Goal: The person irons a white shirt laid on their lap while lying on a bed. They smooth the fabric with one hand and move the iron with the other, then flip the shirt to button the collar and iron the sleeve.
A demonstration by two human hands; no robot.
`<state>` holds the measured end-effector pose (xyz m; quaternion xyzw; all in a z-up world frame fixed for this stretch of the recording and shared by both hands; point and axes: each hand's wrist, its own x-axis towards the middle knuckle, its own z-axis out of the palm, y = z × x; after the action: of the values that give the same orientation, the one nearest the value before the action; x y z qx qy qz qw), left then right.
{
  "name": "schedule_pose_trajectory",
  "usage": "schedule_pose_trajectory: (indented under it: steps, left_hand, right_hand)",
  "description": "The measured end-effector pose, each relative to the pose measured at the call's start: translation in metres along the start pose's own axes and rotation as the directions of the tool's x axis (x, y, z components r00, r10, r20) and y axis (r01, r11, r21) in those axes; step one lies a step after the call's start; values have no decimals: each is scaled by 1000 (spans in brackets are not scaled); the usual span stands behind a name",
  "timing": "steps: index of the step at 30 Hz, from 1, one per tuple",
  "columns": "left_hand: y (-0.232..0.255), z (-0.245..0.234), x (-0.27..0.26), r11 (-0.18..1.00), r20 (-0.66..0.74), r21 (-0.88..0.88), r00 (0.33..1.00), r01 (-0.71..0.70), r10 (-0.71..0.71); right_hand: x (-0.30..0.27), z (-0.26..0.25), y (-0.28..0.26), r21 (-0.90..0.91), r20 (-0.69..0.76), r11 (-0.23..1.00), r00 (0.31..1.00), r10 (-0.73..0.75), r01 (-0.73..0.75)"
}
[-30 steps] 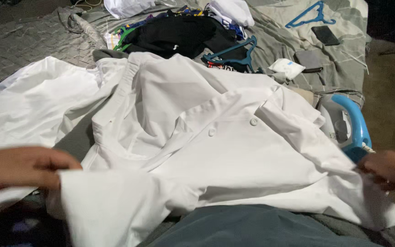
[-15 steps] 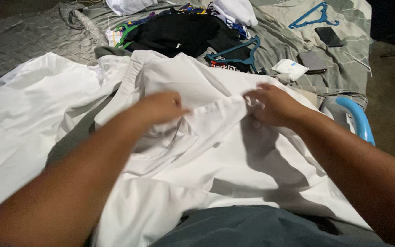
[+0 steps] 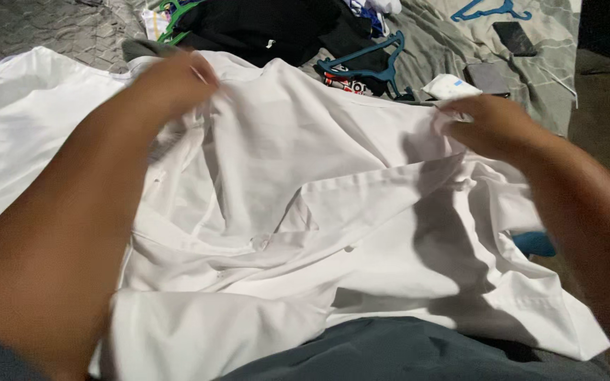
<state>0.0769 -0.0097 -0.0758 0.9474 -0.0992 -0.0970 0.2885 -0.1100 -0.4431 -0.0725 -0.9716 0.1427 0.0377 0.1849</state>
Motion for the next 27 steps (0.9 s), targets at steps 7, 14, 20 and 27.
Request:
schedule_pose_trajectory:
  steps: [7,14,20,27]
  left_hand:
    - [-26,13,29,933,-124,-359,991,3,-51]
    - [30,-42,-84,846,199,-504,929,-175,311]
    - [44,-43,-142,993,531,1,842,-114,96]
    - [-20,-68,-118,925,-216,48,900,-377,378]
  right_hand:
    - [28,38,-112,109,24,930,934,-355,351]
    - [87,47,-142,384,-135,796,881,-453,468]
    - [70,55,-154,196,161,872,863,-479,448]
    - [52,35,-132,-122,-418,743,645,-640,658]
